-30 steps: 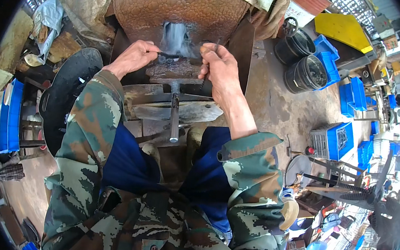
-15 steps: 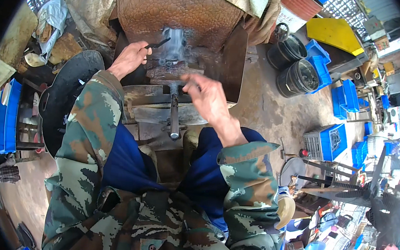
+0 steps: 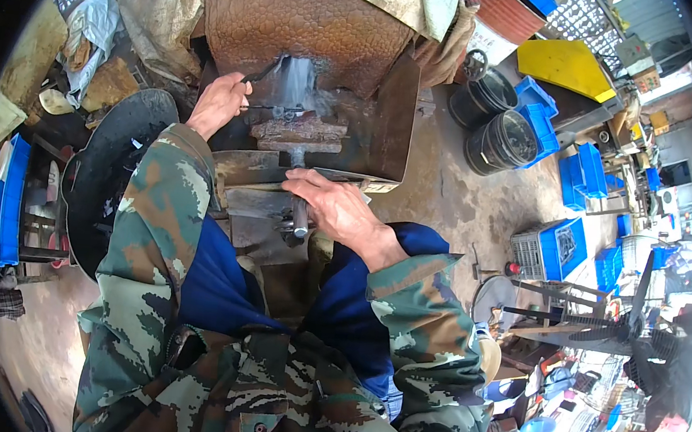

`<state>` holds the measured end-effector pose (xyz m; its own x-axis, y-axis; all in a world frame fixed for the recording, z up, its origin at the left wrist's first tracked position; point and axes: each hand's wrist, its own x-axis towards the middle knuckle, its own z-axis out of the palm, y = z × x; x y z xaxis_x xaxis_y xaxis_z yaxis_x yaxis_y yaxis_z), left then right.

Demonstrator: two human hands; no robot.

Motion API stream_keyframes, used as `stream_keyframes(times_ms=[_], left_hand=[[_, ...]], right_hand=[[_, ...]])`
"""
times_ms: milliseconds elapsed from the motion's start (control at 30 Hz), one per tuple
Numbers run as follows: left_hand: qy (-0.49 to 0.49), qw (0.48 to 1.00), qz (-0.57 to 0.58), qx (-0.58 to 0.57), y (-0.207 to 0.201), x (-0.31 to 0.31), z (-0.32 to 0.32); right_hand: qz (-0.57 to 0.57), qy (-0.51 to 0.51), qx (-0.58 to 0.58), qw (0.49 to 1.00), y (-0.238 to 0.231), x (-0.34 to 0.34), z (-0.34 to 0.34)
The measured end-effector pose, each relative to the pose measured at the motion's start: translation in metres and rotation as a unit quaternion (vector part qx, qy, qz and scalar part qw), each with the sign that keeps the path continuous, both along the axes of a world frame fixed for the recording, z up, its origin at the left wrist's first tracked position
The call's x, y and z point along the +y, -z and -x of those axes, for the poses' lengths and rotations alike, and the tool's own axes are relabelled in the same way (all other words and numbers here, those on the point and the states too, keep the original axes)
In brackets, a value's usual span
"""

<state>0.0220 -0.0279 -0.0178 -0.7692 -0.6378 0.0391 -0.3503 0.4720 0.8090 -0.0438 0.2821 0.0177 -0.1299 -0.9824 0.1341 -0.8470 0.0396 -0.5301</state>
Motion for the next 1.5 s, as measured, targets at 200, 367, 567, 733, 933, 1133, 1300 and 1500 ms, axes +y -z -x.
stream_keyframes(times_ms=[200, 367, 567, 733, 933, 1133, 1300, 1500], left_hand=[[-0.088, 0.982, 0.01, 0.165, -0.04, 0.02, 0.016], [-0.122, 0.961, -0.054, 0.242, -0.038, 0.029, 0.019], [-0.113, 0.97, -0.052, 0.208, -0.037, 0.032, 0.018], [-0.116, 0.984, -0.03, 0.129, -0.048, 0.041, 0.015], [-0.121, 0.983, -0.02, 0.136, -0.041, 0.035, 0.014], [-0.11, 0.98, 0.0, 0.169, -0.03, 0.034, 0.017], [-0.104, 0.979, -0.005, 0.174, -0.031, 0.037, 0.018], [-0.11, 0.981, -0.02, 0.156, -0.036, 0.037, 0.014]], right_hand=[[0.148, 0.074, -0.137, 0.977, -0.003, -0.02, 0.018], [0.127, 0.25, -0.291, 0.915, -0.035, -0.074, 0.03], [0.209, 0.279, -0.278, 0.895, -0.047, -0.146, 0.078], [0.21, 0.315, -0.258, 0.889, -0.039, -0.179, 0.113], [0.201, 0.317, -0.25, 0.893, -0.04, -0.188, 0.111], [0.193, 0.324, -0.242, 0.894, -0.044, -0.186, 0.109], [0.198, 0.323, -0.234, 0.896, -0.043, -0.183, 0.113], [0.197, 0.311, -0.236, 0.899, -0.041, -0.188, 0.113]])
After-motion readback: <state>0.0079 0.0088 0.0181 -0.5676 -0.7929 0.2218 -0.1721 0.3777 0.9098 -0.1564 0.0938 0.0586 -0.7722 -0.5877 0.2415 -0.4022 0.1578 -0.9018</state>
